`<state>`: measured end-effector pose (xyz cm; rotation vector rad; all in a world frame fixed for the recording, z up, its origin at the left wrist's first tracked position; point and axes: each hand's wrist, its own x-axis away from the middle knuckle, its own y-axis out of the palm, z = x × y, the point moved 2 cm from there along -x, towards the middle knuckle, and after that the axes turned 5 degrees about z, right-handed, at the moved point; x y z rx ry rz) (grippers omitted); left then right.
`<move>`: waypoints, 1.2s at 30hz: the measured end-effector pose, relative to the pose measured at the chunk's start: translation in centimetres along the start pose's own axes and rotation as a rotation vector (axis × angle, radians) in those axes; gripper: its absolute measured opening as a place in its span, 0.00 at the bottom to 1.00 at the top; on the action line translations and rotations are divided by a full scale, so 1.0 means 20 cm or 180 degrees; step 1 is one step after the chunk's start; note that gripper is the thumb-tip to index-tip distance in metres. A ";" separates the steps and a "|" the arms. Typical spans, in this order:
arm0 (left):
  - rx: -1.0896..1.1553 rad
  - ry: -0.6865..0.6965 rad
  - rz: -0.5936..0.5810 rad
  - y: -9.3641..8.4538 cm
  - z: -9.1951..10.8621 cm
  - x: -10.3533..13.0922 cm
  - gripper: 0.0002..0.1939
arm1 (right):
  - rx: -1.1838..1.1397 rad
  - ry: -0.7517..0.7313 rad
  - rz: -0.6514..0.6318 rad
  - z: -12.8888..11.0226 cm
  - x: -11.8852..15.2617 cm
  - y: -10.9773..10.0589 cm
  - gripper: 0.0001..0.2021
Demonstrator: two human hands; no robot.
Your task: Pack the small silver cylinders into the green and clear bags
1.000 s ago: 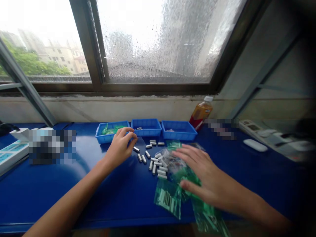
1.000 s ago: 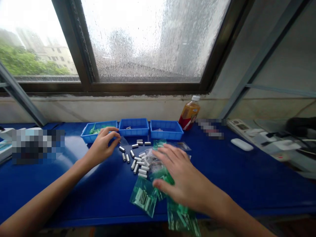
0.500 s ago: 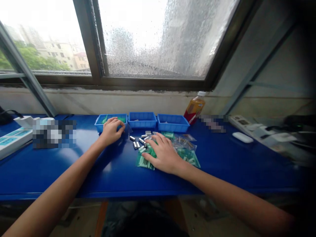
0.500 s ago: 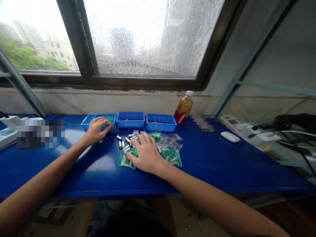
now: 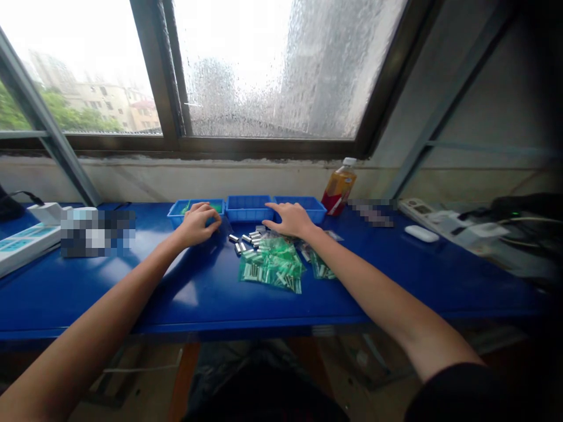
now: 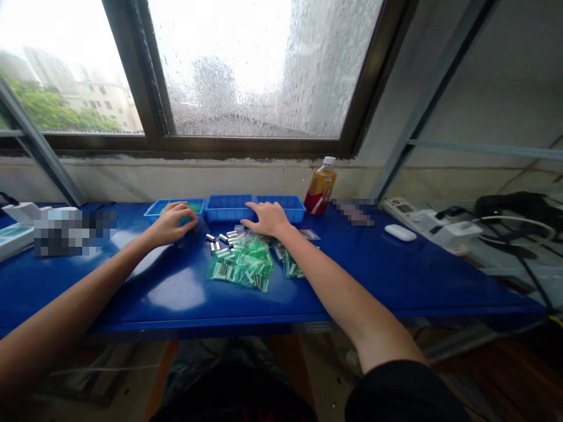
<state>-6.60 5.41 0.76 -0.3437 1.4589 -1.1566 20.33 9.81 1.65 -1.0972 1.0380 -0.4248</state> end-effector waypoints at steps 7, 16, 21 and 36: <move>0.0016 -0.0016 0.0222 -0.03 0.06 0.00 0.08 | -0.0046 -0.0011 0.0173 0.00 0.03 -0.03 0.23; 0.0851 0.0312 0.1307 -0.12 0.37 0.01 0.08 | -0.3255 0.0865 -0.0016 -0.24 0.04 -0.14 0.24; 0.1121 0.0788 0.1288 -0.10 0.42 0.02 0.07 | -0.5259 0.1211 -0.0525 -0.36 0.08 -0.13 0.12; 0.2822 -0.0978 -0.0219 0.00 0.39 0.01 0.21 | -0.2402 -0.0180 0.1674 -0.33 0.11 -0.22 0.04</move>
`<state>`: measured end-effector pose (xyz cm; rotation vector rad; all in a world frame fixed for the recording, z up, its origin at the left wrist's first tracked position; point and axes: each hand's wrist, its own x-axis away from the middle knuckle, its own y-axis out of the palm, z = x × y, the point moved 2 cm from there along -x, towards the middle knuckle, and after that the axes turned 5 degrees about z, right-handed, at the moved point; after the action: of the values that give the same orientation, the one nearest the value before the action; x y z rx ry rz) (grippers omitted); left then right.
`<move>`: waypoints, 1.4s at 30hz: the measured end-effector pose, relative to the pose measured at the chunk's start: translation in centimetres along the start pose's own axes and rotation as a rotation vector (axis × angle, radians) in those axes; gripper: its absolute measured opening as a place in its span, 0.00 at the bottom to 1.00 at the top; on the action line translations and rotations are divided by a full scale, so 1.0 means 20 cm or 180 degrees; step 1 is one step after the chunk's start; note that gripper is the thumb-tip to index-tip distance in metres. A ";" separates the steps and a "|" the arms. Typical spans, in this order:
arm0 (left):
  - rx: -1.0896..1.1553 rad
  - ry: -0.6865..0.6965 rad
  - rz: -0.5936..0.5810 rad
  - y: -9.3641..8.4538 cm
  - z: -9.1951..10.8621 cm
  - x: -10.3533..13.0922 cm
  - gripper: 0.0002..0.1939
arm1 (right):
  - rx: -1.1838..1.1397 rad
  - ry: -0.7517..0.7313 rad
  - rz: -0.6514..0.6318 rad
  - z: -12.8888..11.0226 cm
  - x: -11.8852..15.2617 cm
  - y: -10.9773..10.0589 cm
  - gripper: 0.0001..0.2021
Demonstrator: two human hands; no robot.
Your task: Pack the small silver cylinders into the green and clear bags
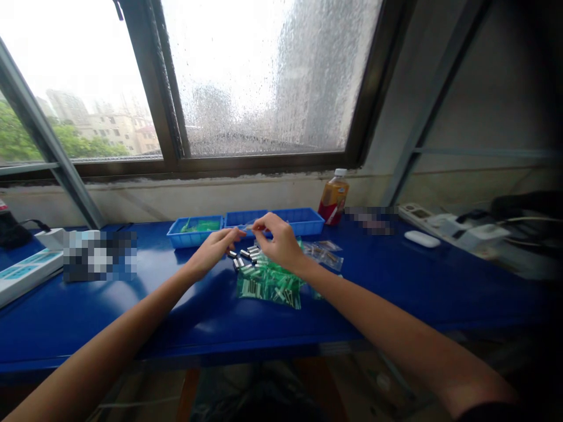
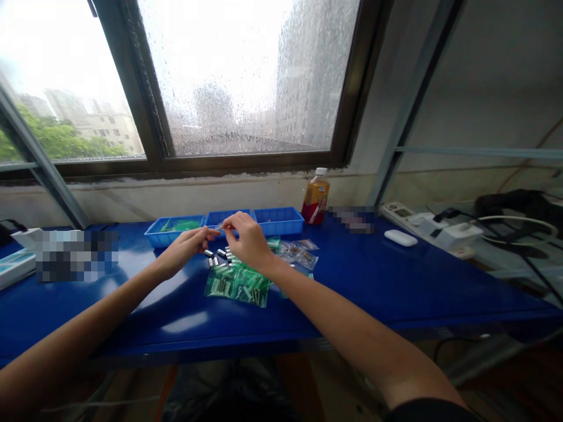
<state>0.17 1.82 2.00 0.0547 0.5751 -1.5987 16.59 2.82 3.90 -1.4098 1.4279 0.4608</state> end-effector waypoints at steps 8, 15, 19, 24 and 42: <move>-0.0218 0.0522 0.0498 -0.04 -0.03 -0.01 0.11 | 0.0399 -0.0122 -0.0493 -0.02 0.02 0.04 0.05; -0.1830 0.1821 0.0526 0.00 0.00 0.02 0.08 | -0.1062 0.1852 -0.0686 0.06 -0.01 0.06 0.17; -0.1772 0.1422 0.0027 -0.01 -0.06 -0.01 0.25 | 0.0013 0.1198 -0.0031 0.12 -0.07 -0.04 0.09; -0.2356 0.1143 -0.0698 -0.08 -0.18 -0.04 0.10 | 0.2001 0.0542 0.0606 0.36 -0.13 -0.25 0.11; -0.1580 0.0769 -0.0187 -0.01 -0.04 -0.02 0.18 | 0.1169 -0.1016 -0.1226 0.04 0.06 0.06 0.09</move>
<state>-0.27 2.46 1.42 -0.1434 1.1568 -1.4746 16.14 3.13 2.22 -1.2087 0.9008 0.1538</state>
